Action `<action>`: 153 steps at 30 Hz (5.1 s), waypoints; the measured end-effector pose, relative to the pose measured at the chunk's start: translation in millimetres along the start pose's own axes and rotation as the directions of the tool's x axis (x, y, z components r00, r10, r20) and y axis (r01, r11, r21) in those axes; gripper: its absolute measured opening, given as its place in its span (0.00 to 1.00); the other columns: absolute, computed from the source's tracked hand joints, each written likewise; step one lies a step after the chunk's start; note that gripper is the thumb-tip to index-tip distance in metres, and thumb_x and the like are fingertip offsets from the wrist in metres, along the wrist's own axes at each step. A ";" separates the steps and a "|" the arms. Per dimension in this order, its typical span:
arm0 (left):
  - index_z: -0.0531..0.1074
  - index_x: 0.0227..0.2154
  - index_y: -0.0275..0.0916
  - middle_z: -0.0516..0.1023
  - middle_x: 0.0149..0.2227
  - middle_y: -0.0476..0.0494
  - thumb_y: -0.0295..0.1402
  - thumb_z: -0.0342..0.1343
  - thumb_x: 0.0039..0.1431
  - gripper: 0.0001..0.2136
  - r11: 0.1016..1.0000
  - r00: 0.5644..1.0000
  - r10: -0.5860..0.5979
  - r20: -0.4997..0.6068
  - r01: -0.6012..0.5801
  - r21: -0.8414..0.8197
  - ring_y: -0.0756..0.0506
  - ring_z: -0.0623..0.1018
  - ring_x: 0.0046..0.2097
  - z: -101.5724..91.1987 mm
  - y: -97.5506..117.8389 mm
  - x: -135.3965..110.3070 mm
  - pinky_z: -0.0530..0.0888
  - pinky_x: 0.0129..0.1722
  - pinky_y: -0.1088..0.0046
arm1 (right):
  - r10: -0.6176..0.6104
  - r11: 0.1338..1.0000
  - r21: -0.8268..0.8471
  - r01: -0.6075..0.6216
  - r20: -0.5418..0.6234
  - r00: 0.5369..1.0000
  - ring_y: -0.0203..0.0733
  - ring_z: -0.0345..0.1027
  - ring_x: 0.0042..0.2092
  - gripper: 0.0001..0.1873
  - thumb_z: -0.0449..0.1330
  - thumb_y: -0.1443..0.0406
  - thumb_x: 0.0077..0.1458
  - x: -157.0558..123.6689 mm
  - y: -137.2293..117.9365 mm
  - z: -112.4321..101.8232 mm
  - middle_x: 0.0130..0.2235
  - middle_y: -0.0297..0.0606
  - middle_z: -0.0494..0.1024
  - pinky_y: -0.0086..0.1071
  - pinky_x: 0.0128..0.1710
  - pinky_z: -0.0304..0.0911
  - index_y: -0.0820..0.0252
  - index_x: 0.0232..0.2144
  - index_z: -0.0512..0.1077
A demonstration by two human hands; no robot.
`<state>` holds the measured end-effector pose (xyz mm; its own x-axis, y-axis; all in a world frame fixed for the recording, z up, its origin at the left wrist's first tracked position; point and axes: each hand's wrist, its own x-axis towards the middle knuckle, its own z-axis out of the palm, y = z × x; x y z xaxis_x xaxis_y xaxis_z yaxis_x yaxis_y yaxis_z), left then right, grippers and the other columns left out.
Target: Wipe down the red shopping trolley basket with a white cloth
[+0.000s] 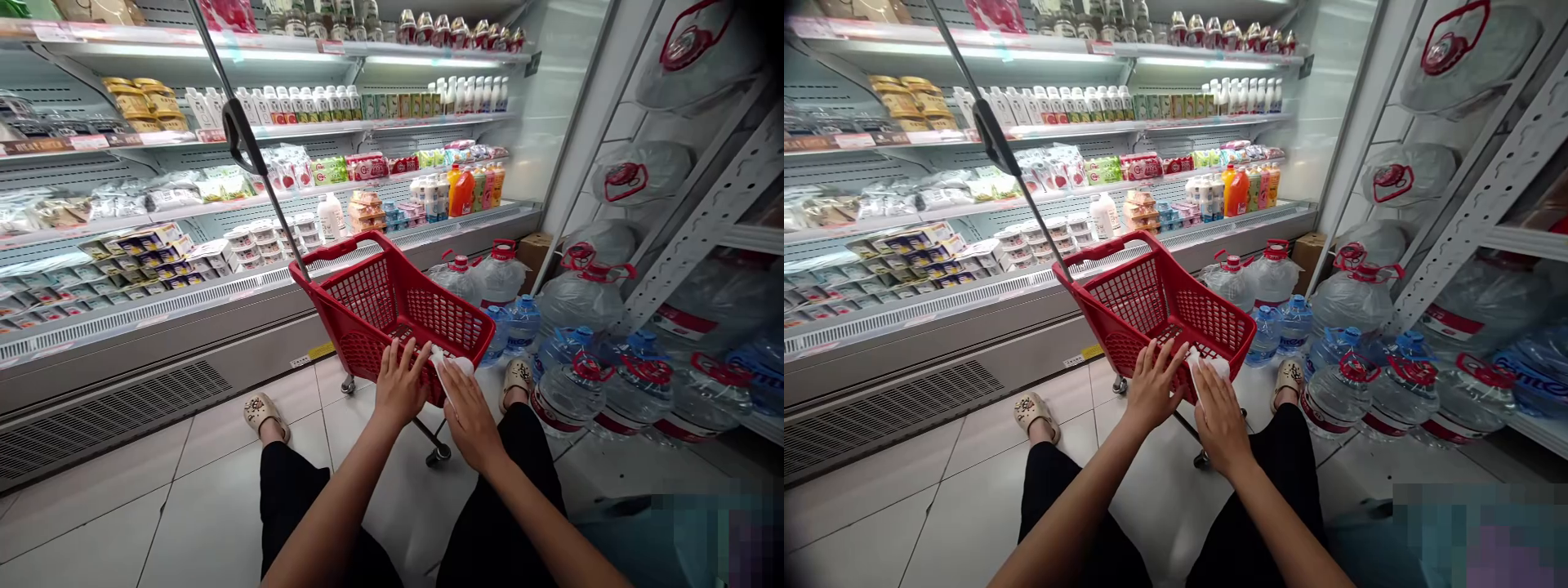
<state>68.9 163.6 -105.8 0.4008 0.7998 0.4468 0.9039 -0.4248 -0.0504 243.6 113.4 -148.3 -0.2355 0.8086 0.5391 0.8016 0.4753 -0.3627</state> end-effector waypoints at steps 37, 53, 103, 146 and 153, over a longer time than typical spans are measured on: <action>0.69 0.67 0.43 0.69 0.69 0.37 0.35 0.59 0.61 0.30 0.976 0.993 -0.075 -0.094 0.093 0.199 0.26 0.66 0.66 -59.5 -64.3 0.1 0.39 0.72 0.33 | 0.209 0.966 -0.118 -0.231 -0.179 0.962 0.50 0.45 0.76 0.39 0.43 0.68 0.69 4.8 54.2 -11.9 0.76 0.43 0.51 0.57 0.73 0.48 0.53 0.77 0.35; 0.49 0.76 0.39 0.49 0.77 0.41 0.28 0.52 0.61 0.40 0.978 0.995 -0.040 -0.095 0.059 0.202 0.35 0.61 0.72 -43.3 -44.1 -8.0 0.39 0.75 0.40 | -0.004 0.988 -0.157 -0.013 -0.105 0.994 0.44 0.56 0.72 0.37 0.43 0.70 0.68 32.2 48.1 -16.8 0.72 0.36 0.64 0.53 0.75 0.38 0.50 0.76 0.47; 0.50 0.76 0.42 0.46 0.77 0.43 0.29 0.55 0.61 0.40 0.987 0.989 -0.101 -0.112 0.114 0.115 0.35 0.58 0.74 -51.9 -61.8 -13.4 0.32 0.75 0.43 | 0.126 0.980 -0.132 -0.151 -0.182 0.975 0.50 0.66 0.66 0.30 0.43 0.64 0.70 -8.0 100.7 -40.0 0.64 0.40 0.75 0.58 0.73 0.47 0.51 0.70 0.63; 0.60 0.72 0.49 0.28 0.79 0.42 0.36 0.59 0.66 0.33 0.940 0.957 -0.290 -0.003 0.284 -0.190 0.26 0.36 0.77 -16.0 -54.1 -22.9 0.47 0.73 0.37 | -0.361 0.926 0.124 0.357 0.017 0.932 0.45 0.59 0.71 0.36 0.45 0.71 0.67 -19.7 11.8 -12.9 0.69 0.37 0.68 0.55 0.74 0.52 0.51 0.74 0.54; 0.53 0.74 0.53 0.21 0.78 0.47 0.36 0.53 0.71 0.31 0.971 0.993 -0.097 0.066 0.109 -0.214 0.29 0.34 0.77 -24.6 -95.3 -34.8 0.46 0.73 0.40 | -0.502 0.865 0.059 0.499 0.074 0.862 0.42 0.60 0.71 0.40 0.47 0.74 0.63 -7.7 38.5 -34.0 0.69 0.36 0.69 0.52 0.75 0.50 0.51 0.75 0.51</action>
<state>-34.9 165.8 -94.5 0.3207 0.8634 0.3894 0.8889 -0.4163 0.1910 295.0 113.7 -140.6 -0.6461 0.4838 0.5904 0.5432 0.8348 -0.0897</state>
